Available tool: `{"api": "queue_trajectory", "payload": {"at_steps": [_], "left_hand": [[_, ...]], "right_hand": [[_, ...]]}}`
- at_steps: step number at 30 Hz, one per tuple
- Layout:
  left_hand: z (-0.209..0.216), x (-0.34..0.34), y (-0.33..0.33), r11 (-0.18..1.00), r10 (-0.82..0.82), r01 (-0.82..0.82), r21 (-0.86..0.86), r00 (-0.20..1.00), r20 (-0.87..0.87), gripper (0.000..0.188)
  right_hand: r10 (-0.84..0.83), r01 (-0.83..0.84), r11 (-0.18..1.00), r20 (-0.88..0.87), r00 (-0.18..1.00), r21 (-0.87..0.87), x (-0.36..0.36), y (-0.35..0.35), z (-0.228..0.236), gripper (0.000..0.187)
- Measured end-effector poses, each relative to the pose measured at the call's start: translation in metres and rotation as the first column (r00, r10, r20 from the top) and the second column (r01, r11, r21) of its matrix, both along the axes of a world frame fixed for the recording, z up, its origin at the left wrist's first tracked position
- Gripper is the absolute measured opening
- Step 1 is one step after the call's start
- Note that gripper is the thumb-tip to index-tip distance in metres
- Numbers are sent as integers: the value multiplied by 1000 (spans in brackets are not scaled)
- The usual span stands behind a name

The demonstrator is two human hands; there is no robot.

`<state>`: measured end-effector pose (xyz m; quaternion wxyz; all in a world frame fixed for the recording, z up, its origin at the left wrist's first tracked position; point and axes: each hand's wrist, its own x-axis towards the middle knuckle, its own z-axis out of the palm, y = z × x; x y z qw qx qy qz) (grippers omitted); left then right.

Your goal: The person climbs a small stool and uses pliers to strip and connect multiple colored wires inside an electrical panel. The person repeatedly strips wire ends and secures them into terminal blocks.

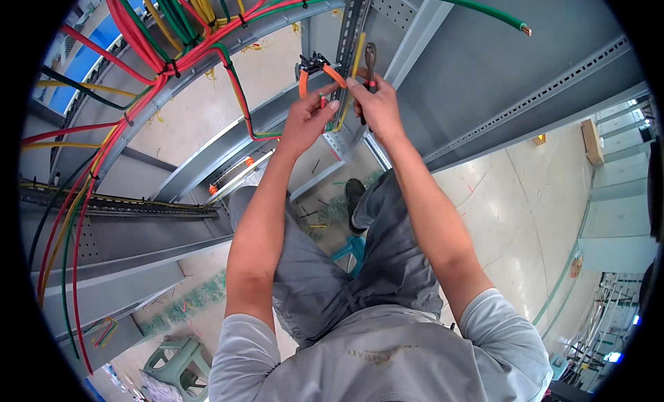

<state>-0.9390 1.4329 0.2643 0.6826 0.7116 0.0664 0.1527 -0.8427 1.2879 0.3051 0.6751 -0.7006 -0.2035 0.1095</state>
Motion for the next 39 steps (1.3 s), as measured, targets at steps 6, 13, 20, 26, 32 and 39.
{"api": "queue_trajectory", "payload": {"at_steps": [6,13,20,26,32,39], "left_hand": [[-13,7,-4,985,-72,23,170,954,291,27],[-27,12,-3,958,-197,152,241,965,175,25],[9,-5,-17,969,-196,193,157,981,4,34],[4,-16,-24,955,-295,293,37,952,78,40],[3,-42,-29,959,-269,277,-62,956,113,41],[15,-57,-36,951,-288,298,-85,951,113,44]], "right_hand": [[288,-276,956,-146,946,101,-13,-8,26,24],[393,-401,915,-139,909,-36,-14,-30,43,40],[324,-95,749,237,916,-656,-15,-85,46,41],[454,-449,827,-70,888,-337,-18,-93,54,50],[547,-614,787,-385,743,-67,-36,-112,76,65],[611,-636,770,-224,759,-56,-55,-117,80,66]]}}
